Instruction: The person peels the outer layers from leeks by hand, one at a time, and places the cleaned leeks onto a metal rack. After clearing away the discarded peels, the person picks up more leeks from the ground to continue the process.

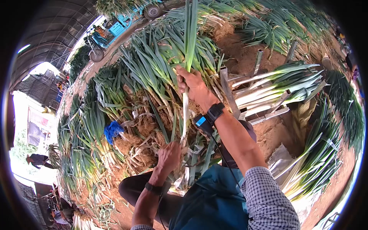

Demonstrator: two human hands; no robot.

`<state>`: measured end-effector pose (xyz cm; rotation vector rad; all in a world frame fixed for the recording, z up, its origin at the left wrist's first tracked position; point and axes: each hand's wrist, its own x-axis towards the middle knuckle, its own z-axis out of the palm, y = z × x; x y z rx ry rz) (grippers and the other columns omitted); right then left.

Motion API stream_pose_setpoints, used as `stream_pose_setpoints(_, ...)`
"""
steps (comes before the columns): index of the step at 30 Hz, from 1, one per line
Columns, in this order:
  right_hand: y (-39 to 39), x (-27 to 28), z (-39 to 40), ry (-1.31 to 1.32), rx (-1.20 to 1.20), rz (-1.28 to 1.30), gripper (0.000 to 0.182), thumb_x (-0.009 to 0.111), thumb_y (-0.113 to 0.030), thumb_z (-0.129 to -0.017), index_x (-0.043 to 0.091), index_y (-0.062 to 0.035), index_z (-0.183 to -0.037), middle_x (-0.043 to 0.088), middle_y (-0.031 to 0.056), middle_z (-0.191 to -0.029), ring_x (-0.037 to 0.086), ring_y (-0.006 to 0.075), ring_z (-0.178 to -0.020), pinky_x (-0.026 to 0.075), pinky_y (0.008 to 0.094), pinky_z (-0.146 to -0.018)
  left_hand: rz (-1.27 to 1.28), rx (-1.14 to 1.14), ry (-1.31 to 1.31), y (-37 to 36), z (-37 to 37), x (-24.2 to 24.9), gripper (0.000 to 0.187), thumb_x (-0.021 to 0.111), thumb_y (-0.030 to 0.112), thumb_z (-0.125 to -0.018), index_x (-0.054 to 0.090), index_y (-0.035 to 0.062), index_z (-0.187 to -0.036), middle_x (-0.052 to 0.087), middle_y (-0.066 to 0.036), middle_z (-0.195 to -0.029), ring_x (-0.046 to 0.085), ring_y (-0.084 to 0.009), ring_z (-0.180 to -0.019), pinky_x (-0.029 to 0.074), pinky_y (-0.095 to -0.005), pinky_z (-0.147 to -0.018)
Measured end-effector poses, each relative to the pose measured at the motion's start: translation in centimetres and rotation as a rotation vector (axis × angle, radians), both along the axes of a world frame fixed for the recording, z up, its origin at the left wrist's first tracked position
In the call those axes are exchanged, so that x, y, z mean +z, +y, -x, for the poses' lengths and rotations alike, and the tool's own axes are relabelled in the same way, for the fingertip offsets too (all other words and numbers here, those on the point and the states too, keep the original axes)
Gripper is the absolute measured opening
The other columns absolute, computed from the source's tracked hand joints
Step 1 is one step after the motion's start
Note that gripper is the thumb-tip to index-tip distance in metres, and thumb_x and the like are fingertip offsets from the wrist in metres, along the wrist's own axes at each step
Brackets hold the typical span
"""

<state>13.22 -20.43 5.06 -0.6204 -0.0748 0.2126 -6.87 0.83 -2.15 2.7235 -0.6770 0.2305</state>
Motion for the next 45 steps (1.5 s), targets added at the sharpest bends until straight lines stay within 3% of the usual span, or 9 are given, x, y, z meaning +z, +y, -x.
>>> stream_pose_setpoints(5, -1.0, 1.1, 0.3, -0.106, -0.003, -0.002, 0.021, 0.067, -0.024, -0.096, 0.059, -0.0047, -0.09, 0.056, 0.004, -0.068, 0.049, 0.0145, -0.052, 0.042, 0.0319, -0.048, -0.074, 0.263, 0.283, 5.7, 3.1, -4.9, 0.017, 0.061, 0.022, -0.093, 0.06, 0.0054, -0.089, 0.064, -0.021, -0.073, 0.064, -0.0411, -0.069, 0.048, -0.0516, -0.061)
stream_pose_setpoints(9, -0.4, 1.1, 0.8, -0.082, 0.03, 0.107, 0.011, 0.065, -0.013, -0.094, 0.061, -0.0026, -0.096, 0.06, 0.0055, -0.071, 0.055, 0.0167, -0.057, 0.05, 0.038, -0.055, 0.249, 0.355, -0.088, 4.4, 0.6, -2.4, 0.016, 0.058, 0.015, -0.094, 0.064, 0.0074, -0.106, 0.066, -0.019, -0.081, 0.065, -0.0407, -0.074, 0.048, -0.0501, -0.063)
stream_pose_setpoints(12, 1.1, 0.0, 1.1, -0.086, -0.029, 0.137, 0.011, 0.068, -0.011, -0.092, 0.061, -0.0021, -0.094, 0.06, 0.0048, -0.071, 0.057, 0.0168, -0.057, 0.054, 0.0356, -0.055, 0.223, 0.346, -0.03, 1.5, -1.8, 2.3, 0.026, 0.066, 0.012, -0.089, 0.063, 0.0031, -0.113, 0.064, -0.018, -0.1, 0.063, -0.0384, -0.091, 0.051, -0.0442, -0.076)
stream_pose_setpoints(15, 2.9, -0.6, 1.5, 0.008, -0.184, 0.288, 0.012, 0.071, -0.011, -0.09, 0.061, -0.004, -0.09, 0.056, 0.0047, -0.068, 0.053, 0.0157, -0.054, 0.05, 0.035, -0.056, 0.267, 0.236, -0.21, -1.8, -3.7, 4.1, 0.028, 0.071, 0.014, -0.086, 0.064, 0.0033, -0.111, 0.063, -0.017, -0.098, 0.064, -0.0362, -0.09, 0.051, -0.0436, -0.076)
stream_pose_setpoints(19, 3.2, -0.7, 2.7, 0.005, -0.146, 0.313, 0.016, 0.075, -0.015, -0.087, 0.061, -0.0064, -0.089, 0.056, 0.0041, -0.071, 0.055, 0.0168, -0.06, 0.054, 0.04, -0.062, 0.433, 0.297, -0.123, -4.4, -5.9, 3.3, 0.023, 0.075, 0.014, -0.084, 0.066, 0.0018, -0.101, 0.066, -0.016, -0.094, 0.067, -0.0314, -0.084, 0.052, -0.0403, -0.073)
stream_pose_setpoints(30, 2.7, -0.7, 2.4, 0.0, -0.037, 0.231, 0.012, 0.063, -0.004, -0.087, 0.057, -0.0033, -0.097, 0.057, 0.0064, -0.078, 0.058, 0.0175, -0.065, 0.06, 0.0415, -0.067, 0.612, 0.323, -0.015, -5.0, -6.9, 3.5, 0.018, 0.076, 0.009, -0.083, 0.064, 0.0004, -0.094, 0.067, -0.013, -0.082, 0.066, -0.023, -0.071, 0.051, -0.0335, -0.066)
stream_pose_setpoints(34, 2.9, -1.0, 2.5, -0.057, -0.034, 0.224, 0.017, 0.066, -0.009, -0.088, 0.055, 0.0001, -0.097, 0.058, 0.0086, -0.083, 0.059, 0.018, -0.064, 0.059, 0.0372, -0.058, 0.57, 0.219, -0.072, -4.5, -7.3, 3.0, 0.014, 0.073, 0.003, -0.083, 0.061, -0.0005, -0.091, 0.063, -0.017, -0.086, 0.063, -0.0342, -0.075, 0.049, -0.0418, -0.067)
stream_pose_setpoints(40, 2.9, -1.0, 2.6, -0.023, -0.084, 0.258, 0.019, 0.069, -0.013, -0.092, 0.058, 0.0016, -0.097, 0.06, 0.0096, -0.081, 0.061, 0.0184, -0.064, 0.06, 0.0364, -0.056, 0.432, 0.17, -0.162, -4.9, -6.6, 2.9, 0.014, 0.073, 0.003, -0.083, 0.061, 0.0004, -0.089, 0.063, -0.013, -0.081, 0.063, -0.0256, -0.068, 0.05, -0.0342, -0.063)
stream_pose_setpoints(45, 1.9, -0.5, 2.1, 0.017, -0.01, 0.232, 0.015, 0.069, -0.012, -0.092, 0.06, 0.0, -0.097, 0.059, 0.0082, -0.079, 0.062, 0.02, -0.064, 0.063, 0.0455, -0.068, 0.714, 0.234, -0.067, -3.9, -6.1, 1.8, 0.011, 0.068, 0.001, -0.085, 0.058, 0.0021, -0.09, 0.061, -0.009, -0.079, 0.061, -0.0178, -0.068, 0.048, -0.0303, -0.062)
